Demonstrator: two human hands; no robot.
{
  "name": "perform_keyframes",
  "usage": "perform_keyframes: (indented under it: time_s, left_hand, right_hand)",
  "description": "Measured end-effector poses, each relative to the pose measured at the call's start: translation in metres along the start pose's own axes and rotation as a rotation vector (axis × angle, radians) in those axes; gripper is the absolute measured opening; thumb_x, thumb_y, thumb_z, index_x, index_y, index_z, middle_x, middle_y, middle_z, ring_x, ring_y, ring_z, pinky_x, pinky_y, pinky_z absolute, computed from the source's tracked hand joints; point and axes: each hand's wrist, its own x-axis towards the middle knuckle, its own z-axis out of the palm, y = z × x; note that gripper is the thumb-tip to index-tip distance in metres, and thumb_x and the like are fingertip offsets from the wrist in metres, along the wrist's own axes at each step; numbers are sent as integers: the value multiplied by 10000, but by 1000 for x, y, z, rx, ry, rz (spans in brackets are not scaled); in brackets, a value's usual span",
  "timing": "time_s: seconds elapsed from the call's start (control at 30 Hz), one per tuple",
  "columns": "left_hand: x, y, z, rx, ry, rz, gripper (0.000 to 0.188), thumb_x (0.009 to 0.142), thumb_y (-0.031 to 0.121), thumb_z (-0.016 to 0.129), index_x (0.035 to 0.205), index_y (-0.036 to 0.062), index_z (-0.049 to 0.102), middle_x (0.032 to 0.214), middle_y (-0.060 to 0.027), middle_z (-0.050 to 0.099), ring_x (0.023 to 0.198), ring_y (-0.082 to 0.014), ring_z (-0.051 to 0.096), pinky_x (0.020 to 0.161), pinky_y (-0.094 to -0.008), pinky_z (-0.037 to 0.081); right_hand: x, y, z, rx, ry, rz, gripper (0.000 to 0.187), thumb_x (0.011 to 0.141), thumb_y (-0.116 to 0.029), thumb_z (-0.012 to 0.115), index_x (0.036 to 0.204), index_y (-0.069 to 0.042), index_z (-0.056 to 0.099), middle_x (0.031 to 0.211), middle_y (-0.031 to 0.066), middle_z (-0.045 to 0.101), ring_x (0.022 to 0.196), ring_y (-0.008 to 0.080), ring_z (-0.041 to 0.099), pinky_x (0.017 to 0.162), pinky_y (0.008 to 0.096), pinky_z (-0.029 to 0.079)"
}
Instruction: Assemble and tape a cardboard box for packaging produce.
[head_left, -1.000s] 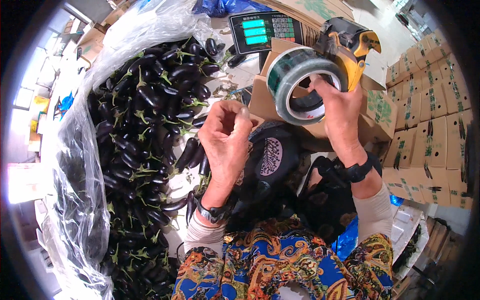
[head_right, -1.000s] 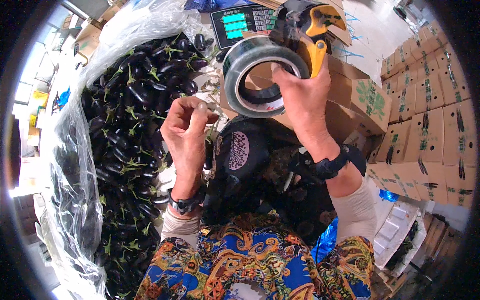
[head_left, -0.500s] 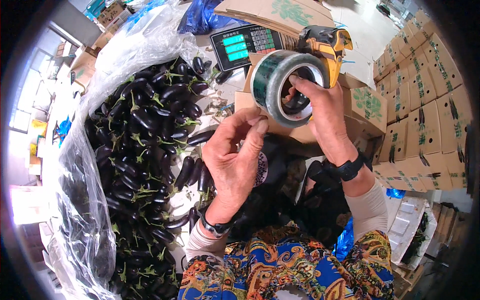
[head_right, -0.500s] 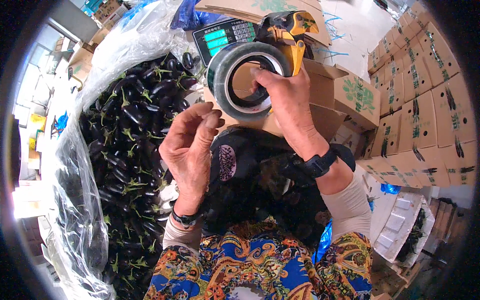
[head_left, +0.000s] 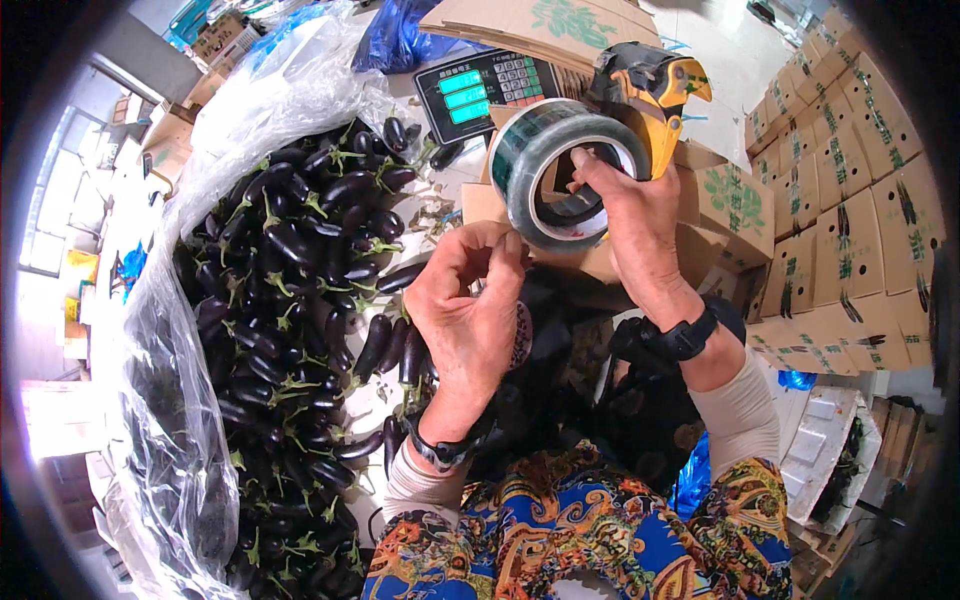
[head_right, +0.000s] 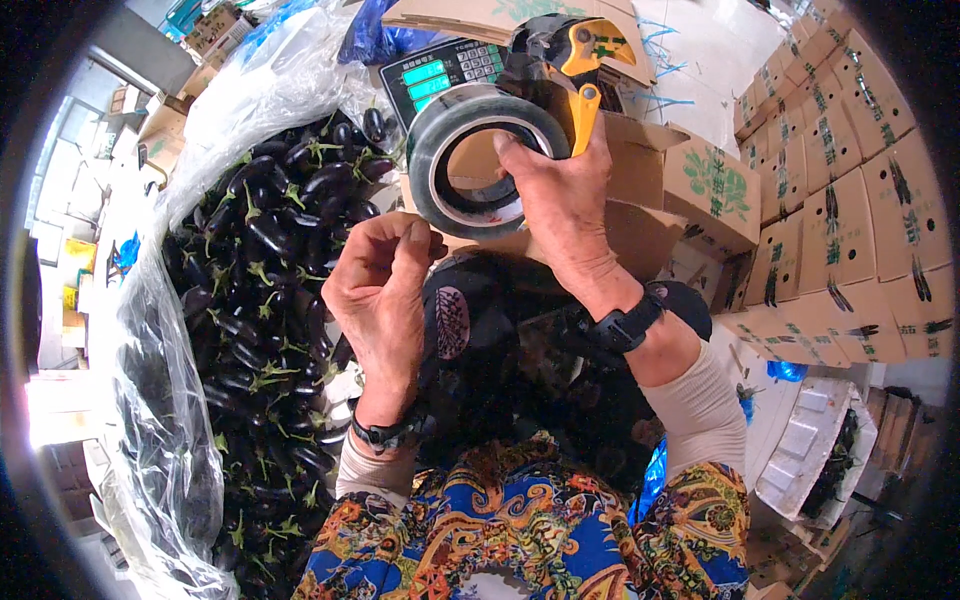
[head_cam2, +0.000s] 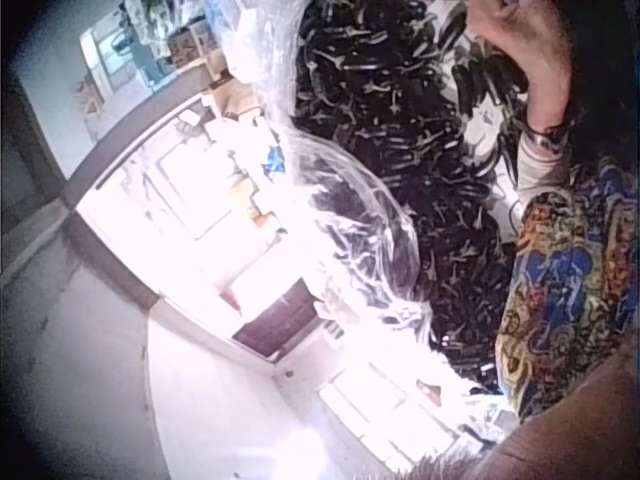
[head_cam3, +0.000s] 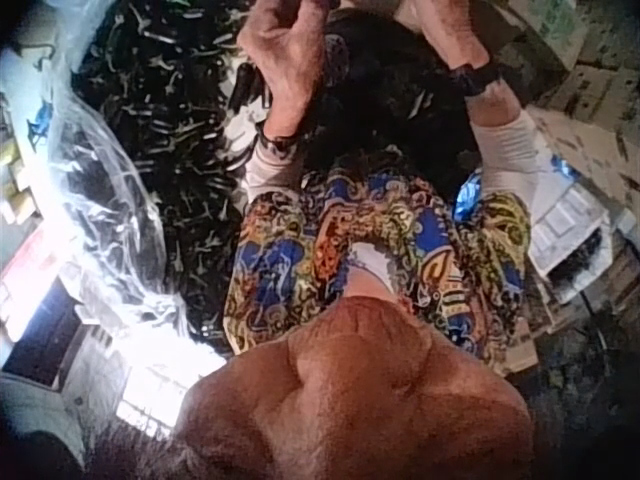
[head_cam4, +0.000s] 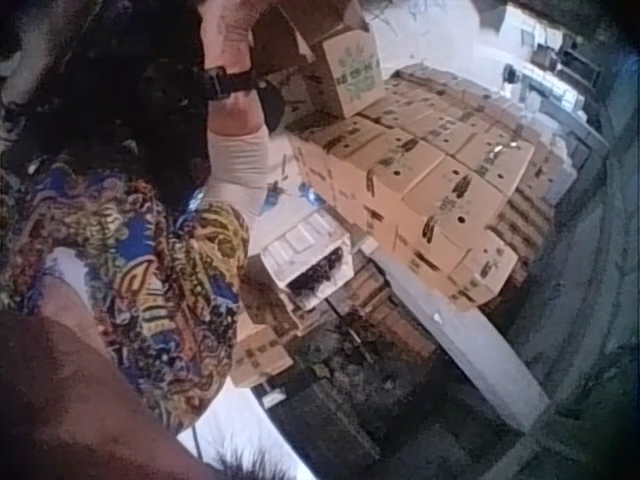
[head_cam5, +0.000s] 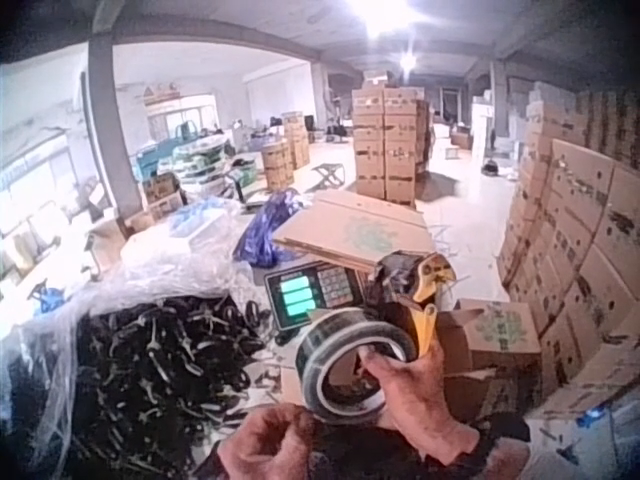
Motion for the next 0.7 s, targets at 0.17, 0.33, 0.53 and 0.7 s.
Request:
perform_keyframes:
  time_s: [0.17, 0.33, 0.53, 0.7]
  left_hand:
    - [1, -2, -1, 86, 5, -38, 22, 838, -4, 599, 823, -18, 590, 709, 15, 599, 656, -21, 532, 631, -177, 446]
    - [2, -5, -2, -155, -45, -159, 38, 842, 16, 582, 815, -5, 564, 710, -17, 580, 614, -80, 551, 608, -212, 459]
    - [1, -3, 0, -487, -73, -317, 40, 838, 26, 551, 804, 12, 536, 707, -32, 544, 576, -124, 529, 568, -237, 439]
    - [3, 0, -2, -732, -150, -455, 76, 831, 54, 555, 777, 47, 502, 683, -2, 476, 562, -110, 465, 556, -251, 409]
  right_hand:
    - [-2, 0, 4, 40, 17, 16, 436, 751, 6, 674, 1124, 11, 450, 935, 66, 614, 800, 125, 608, 739, 251, 524]
    - [-1, 3, 3, -59, 31, 7, 443, 735, 13, 669, 1124, 8, 456, 937, 68, 607, 809, 132, 606, 749, 264, 520]
    - [0, 1, 7, -22, 23, 2, 413, 729, 8, 658, 1100, 24, 476, 921, 74, 613, 779, 135, 608, 705, 260, 514]
    - [0, -2, 8, 46, 15, 89, 81, 790, -1, 639, 860, 19, 604, 728, 39, 624, 596, 114, 585, 568, 252, 482]
